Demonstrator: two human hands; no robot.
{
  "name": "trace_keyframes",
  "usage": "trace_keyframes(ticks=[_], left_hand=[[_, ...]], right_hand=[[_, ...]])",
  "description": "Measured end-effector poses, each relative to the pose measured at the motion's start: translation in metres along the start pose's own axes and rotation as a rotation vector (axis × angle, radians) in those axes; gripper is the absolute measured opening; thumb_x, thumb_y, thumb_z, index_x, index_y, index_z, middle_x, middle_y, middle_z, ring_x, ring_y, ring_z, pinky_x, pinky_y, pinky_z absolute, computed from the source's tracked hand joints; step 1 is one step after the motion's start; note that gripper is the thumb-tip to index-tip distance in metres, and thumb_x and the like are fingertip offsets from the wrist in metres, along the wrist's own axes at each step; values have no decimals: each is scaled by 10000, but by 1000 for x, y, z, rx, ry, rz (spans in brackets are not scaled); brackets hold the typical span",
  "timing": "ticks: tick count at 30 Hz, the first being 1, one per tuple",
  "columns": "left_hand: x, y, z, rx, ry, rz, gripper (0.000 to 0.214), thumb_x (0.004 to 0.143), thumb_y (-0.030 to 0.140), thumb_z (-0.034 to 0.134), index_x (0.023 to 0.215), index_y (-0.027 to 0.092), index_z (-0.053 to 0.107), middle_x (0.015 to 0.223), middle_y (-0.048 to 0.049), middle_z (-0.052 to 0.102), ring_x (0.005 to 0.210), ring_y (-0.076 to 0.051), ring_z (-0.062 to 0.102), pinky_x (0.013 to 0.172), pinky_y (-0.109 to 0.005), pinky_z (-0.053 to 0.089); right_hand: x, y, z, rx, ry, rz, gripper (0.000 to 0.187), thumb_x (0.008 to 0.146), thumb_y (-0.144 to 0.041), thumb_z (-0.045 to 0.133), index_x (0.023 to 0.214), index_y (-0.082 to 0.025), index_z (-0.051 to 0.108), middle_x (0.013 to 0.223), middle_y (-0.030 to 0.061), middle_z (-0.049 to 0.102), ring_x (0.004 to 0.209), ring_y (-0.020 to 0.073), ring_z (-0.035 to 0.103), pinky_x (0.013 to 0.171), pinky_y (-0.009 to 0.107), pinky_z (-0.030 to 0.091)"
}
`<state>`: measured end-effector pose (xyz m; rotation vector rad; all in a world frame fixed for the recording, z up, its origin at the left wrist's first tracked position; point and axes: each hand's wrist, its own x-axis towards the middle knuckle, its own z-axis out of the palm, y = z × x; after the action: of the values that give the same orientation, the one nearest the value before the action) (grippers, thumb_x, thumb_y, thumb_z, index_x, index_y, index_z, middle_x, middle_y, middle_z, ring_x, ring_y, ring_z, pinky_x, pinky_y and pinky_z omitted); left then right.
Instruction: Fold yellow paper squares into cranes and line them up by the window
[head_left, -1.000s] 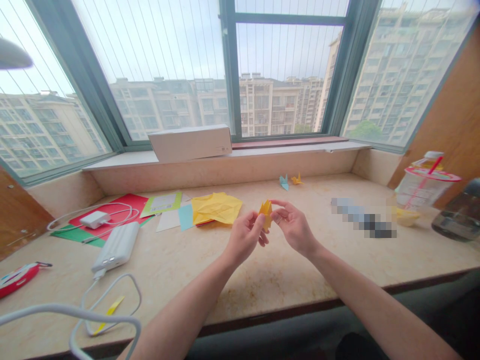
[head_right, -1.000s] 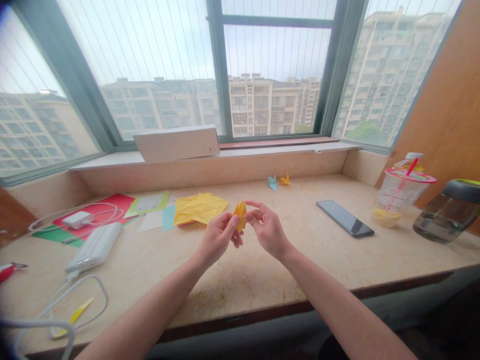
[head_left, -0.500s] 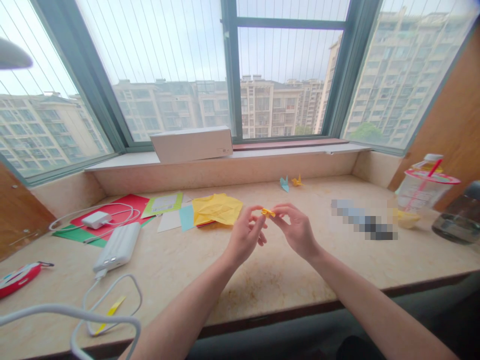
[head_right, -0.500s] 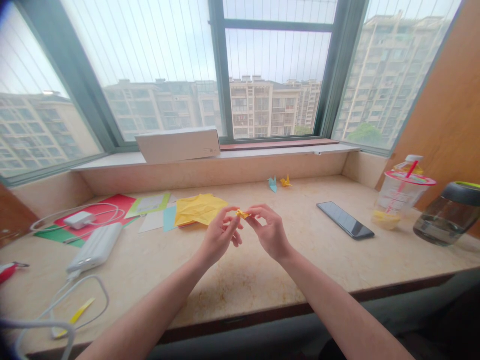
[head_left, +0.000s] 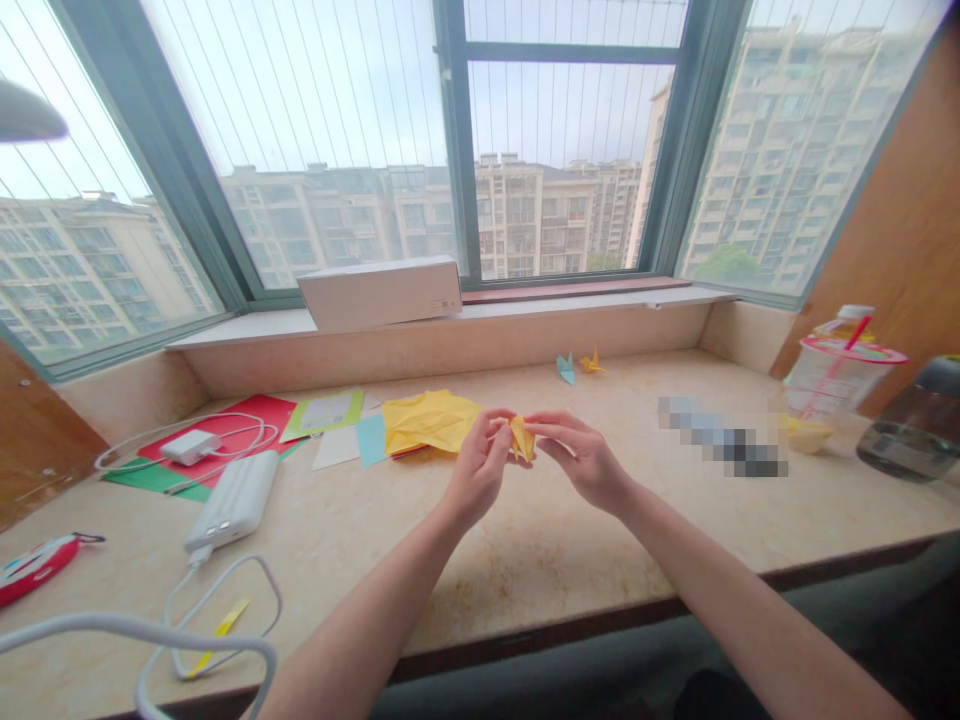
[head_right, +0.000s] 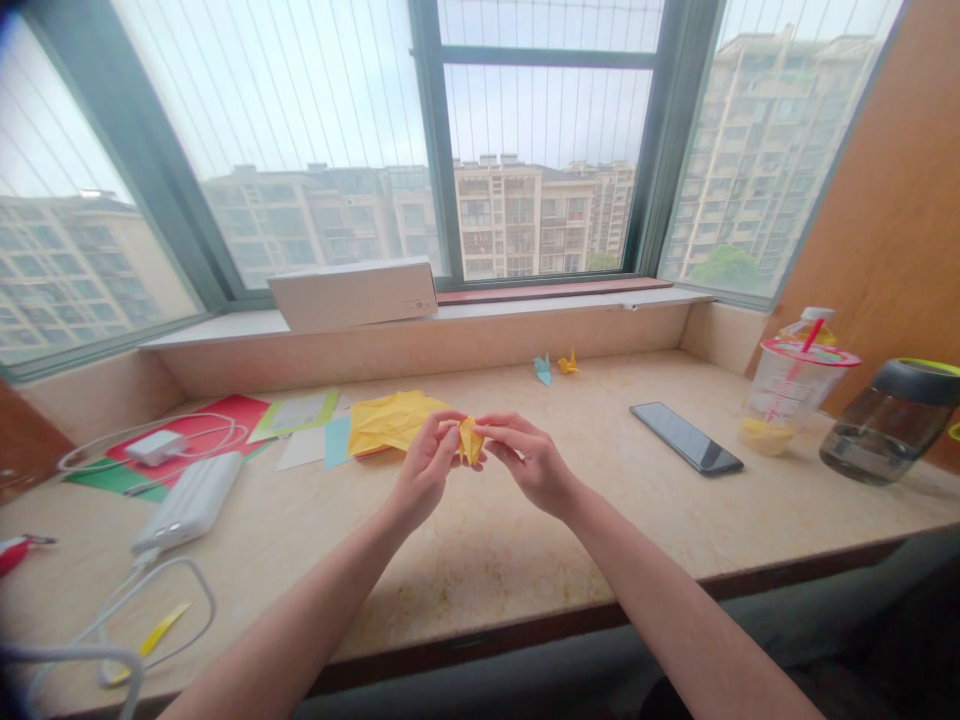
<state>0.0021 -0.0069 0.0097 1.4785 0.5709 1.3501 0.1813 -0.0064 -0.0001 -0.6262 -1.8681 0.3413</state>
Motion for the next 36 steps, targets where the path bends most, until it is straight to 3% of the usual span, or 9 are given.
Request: trace_keyframes(ticks=[11, 16, 24, 31, 36], left_hand=[[0, -3, -3, 43, -45, 36, 169, 869, 289, 649, 969, 188, 558, 872, -10, 607, 770, -123, 613, 691, -255, 529], [1, -7, -4, 73, -68, 37, 208, 842, 328, 697, 903, 183, 561, 914, -31, 629, 787, -141, 634, 712, -280, 528], [1, -9, -3, 209, -2, 53, 289, 865, 437, 664, 816, 161, 595, 733, -17, 669, 695, -138, 643, 678, -270, 514], [1, -13, -3, 170, 58, 44, 326, 862, 392, 679, 1083, 199, 537, 839, -19, 708, 692, -141, 673, 662, -266, 527], [0, -14, -1, 129, 65, 16, 429, 831, 371, 719, 1154, 217, 483, 872, -26, 713, 731, -155, 697, 697, -278, 546]], right_hand=[[1, 2, -3, -20, 83, 33, 210, 946, -248, 587, 1109, -279, 714, 1205, 85, 642, 1097, 218, 643, 968, 411, 523], [2, 0, -4, -14, 115, 60, 147, 937, -314, 601, 993, -257, 724, 1127, 85, 656, 1063, 227, 644, 959, 435, 511], [0, 4, 8, 12, 188, 142, 156, 927, -364, 604, 952, -221, 662, 942, 63, 690, 878, 204, 649, 809, 372, 540], [-4, 4, 16, 91, 191, 202, 302, 909, -342, 627, 1187, -223, 614, 1003, 73, 694, 887, 201, 651, 827, 382, 542], [0, 1, 15, 71, 224, 200, 221, 893, -362, 651, 1071, -232, 666, 974, 62, 695, 870, 202, 645, 794, 378, 538]])
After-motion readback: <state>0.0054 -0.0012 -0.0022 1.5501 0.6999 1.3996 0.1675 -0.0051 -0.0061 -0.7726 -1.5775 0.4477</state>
